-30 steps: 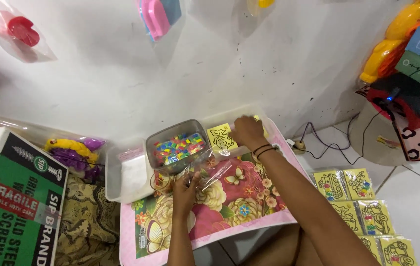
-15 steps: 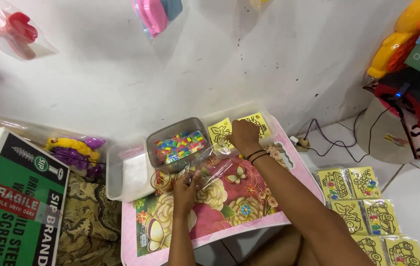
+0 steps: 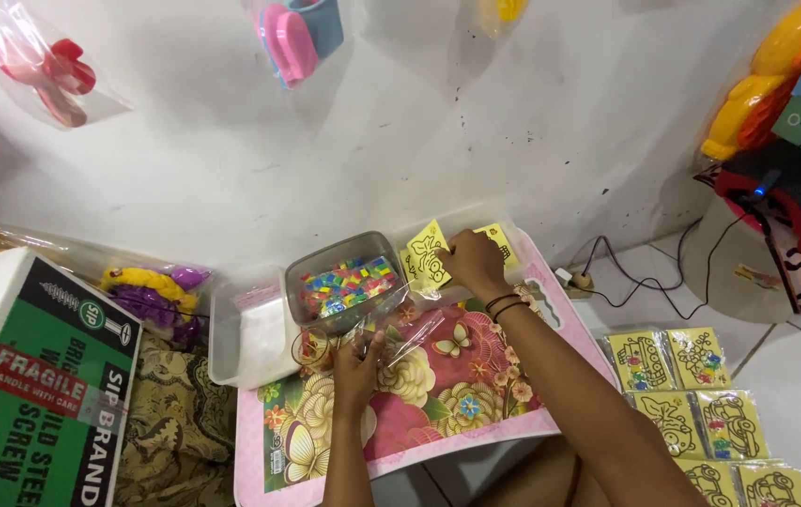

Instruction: Decorating small yellow cards by picking up colorful plastic pieces from a container and placing them onto the card designs, then organizing and sleeving the cards.

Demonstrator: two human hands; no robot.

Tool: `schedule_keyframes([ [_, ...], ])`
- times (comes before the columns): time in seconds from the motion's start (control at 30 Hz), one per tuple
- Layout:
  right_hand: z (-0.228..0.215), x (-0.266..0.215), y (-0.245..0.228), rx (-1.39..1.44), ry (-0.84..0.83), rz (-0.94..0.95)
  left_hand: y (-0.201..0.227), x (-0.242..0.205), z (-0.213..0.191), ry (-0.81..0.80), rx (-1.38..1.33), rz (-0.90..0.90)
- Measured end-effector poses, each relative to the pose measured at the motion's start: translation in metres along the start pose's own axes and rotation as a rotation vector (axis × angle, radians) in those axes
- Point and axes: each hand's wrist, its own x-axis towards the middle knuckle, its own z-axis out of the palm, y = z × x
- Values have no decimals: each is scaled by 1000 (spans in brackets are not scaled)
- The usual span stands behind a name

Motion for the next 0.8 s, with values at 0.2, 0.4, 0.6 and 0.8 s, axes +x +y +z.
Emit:
schedule_keyframes([
  [0.2,0,-8,6,-51,70,-139,-3,0,-1,-16,21,1],
  [0.4,11,5,31,689,259,-106,2,0,0,-5,-40,8],
  [0.6,-23,-61,16,1249,215,-174,5,-4,-1,-7,-58,36],
  [0.8,-6,-104,16,1360,338,15,11,-7,0,2,-37,64],
])
